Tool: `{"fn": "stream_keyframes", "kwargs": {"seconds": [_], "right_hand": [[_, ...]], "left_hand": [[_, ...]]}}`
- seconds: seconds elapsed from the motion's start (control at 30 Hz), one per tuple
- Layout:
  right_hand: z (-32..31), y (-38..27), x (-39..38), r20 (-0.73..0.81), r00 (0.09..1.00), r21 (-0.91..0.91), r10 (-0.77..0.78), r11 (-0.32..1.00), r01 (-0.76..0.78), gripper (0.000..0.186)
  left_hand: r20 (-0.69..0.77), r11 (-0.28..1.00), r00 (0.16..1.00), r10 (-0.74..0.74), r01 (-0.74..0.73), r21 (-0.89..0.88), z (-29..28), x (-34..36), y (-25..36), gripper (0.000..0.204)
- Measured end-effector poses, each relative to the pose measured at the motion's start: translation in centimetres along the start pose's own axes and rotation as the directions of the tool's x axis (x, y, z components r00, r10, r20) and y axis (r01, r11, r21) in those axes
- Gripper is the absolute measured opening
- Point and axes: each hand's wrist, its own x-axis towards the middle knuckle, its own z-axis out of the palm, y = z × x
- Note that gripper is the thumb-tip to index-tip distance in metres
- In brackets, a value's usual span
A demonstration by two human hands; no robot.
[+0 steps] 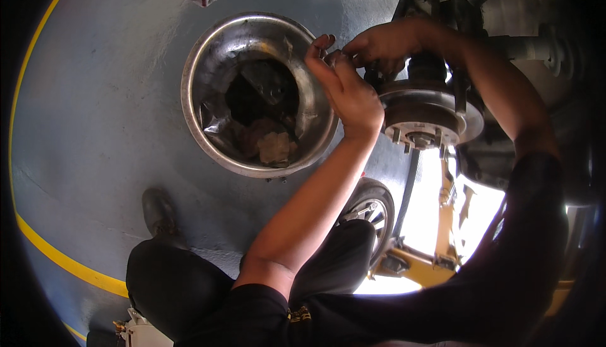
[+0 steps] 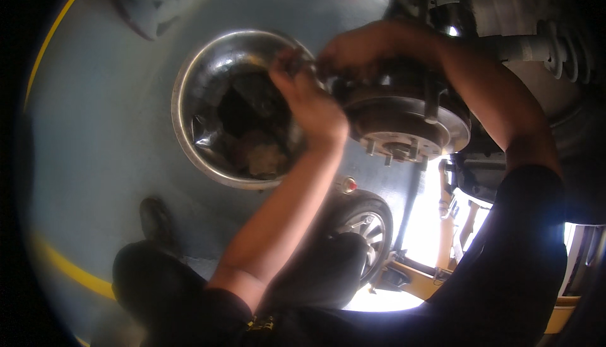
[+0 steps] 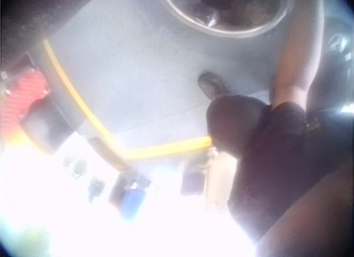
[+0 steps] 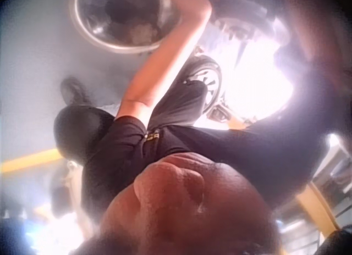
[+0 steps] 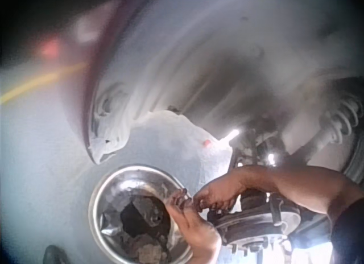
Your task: The person works on a car's brake assembly, using a syringe to apply lubricant to the caliper and piston. They wipe the components with a cloth and use a tool to adjust parts of the brake system.
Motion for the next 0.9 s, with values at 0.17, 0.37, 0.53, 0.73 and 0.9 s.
{"fn": "stream_keyframes", "kwargs": {"seconds": [0.17,0.37,0.53,0.73,0.9], "right_hand": [[0.0,0.4,0.3,0.024,0.998,-0.09,-0.056,0.994,0.058,0.041],[0.4,-0.4,0.1,0.022,1.0,-0.125,-0.02,0.992,0.023,0.045],[0.6,-0.4,0.0,0.015,0.999,-0.091,-0.036,0.995,0.038,0.048],[1.0,0.6,0.1,-0.04,0.994,-0.066,-0.105,0.993,0.102,0.044],[0.7,1.1,0.4,-0.127,0.954,-0.263,-0.271,0.937,0.231,0.034]], "left_hand": [[-0.022,0.998,0.998,0.061,-0.062,-0.003,0.0,0.4,-1.5,0.033],[-0.005,0.969,0.982,0.191,-0.188,0.159,-0.4,0.6,-1.8,0.037],[-0.014,0.978,0.986,0.168,-0.165,0.129,-0.5,0.5,-1.6,0.038],[-0.032,0.98,0.985,0.172,-0.167,0.112,-0.7,0.1,-2.2,0.031],[0.05,0.944,0.977,0.205,-0.211,0.255,-2.8,0.0,-1.9,0.035]]}}
